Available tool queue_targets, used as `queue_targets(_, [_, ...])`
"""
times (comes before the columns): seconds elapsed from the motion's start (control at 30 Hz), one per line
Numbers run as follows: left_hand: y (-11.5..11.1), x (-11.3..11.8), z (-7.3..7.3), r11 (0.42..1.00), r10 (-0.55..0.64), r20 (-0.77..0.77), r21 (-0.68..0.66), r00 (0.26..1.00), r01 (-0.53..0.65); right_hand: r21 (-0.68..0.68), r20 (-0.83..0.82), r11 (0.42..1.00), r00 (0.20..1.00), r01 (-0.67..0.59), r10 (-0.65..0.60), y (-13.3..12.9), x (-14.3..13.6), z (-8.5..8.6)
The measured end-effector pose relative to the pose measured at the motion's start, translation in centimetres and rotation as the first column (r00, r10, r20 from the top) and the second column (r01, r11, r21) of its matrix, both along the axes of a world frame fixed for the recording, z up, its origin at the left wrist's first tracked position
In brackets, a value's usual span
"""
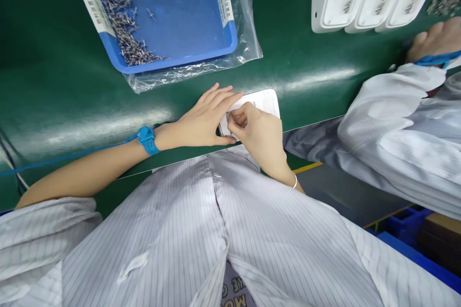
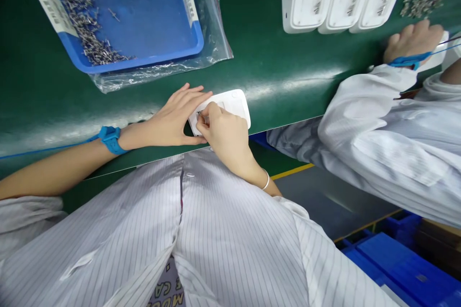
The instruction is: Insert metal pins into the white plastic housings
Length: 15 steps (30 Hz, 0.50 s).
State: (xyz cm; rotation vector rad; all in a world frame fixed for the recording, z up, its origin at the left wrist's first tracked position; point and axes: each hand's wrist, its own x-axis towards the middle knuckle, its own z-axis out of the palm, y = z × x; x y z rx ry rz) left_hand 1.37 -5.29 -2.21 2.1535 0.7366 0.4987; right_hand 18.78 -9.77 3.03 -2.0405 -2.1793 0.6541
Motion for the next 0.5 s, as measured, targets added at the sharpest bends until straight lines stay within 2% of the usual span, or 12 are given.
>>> queue_targets(0.27, [-0.06, 0.16, 0.06, 0.999, -0.012, 0.014, -0.037, 1.0, 0.012, 0.031, 0.048, 0.999, 0.999, -0.026, 0.024, -0.29, 0.31, 0.07])
queue_targets(0.5, [0.0, -0.13, 0.36, 0.996, -0.047, 0.049, -0.069, 0.998, 0.05, -0.039, 0.129, 0.99, 0.982, -0.135, 0.139, 0.21, 0.02, 0.82])
